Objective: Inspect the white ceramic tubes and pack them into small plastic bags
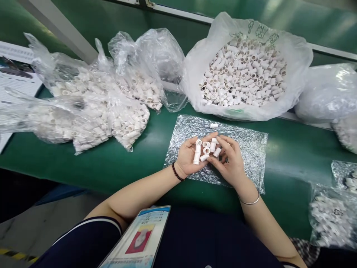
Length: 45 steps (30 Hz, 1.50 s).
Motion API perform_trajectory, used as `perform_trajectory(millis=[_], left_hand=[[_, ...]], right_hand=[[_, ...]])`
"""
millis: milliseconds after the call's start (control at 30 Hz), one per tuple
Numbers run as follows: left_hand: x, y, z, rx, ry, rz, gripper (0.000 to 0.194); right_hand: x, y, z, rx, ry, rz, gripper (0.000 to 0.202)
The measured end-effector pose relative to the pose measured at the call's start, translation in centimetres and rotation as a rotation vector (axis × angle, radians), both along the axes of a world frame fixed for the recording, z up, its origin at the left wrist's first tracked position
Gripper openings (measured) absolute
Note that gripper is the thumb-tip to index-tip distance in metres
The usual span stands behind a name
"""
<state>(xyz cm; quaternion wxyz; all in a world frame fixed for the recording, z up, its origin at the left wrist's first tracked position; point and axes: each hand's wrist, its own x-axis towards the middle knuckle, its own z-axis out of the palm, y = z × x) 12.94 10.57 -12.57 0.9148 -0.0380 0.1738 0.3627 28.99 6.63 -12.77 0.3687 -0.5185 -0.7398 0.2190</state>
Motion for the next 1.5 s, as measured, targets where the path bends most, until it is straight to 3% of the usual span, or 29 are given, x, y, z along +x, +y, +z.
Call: perform_trajectory(millis=[300,500,1000,1267,1500], left_hand=[[0.06,-0.27,0.33,-0.018,-0.025,0.032,0.067],[-0.03,-0.08,0.62,-0.036,0.002,0.054,0.064],[-0.1,-0.11,-0.02,-0.047,-0.001,-0.034,0.066],[0.12,-0.1,0.41,-0.027,-0.014,-0.027,0.069],[-0.13,-0.05,0.17,0.002,-0.042,0.009,0.066]], right_hand=[[0.08,-0.13,0.38,0.009,0.038,-0.068,0.045],[0.27,-0.09,0.52,0.03,0.026,-0.057,0.052],[0.61,-0.02,0.53,0.041,-0.063,-0.048,0.063],[0.52,-0.07,0.66,0.033,-0.119,-0.034,0.033],[0.62,0.01,0.39,0.005,-0.127,-0.115,0.028]])
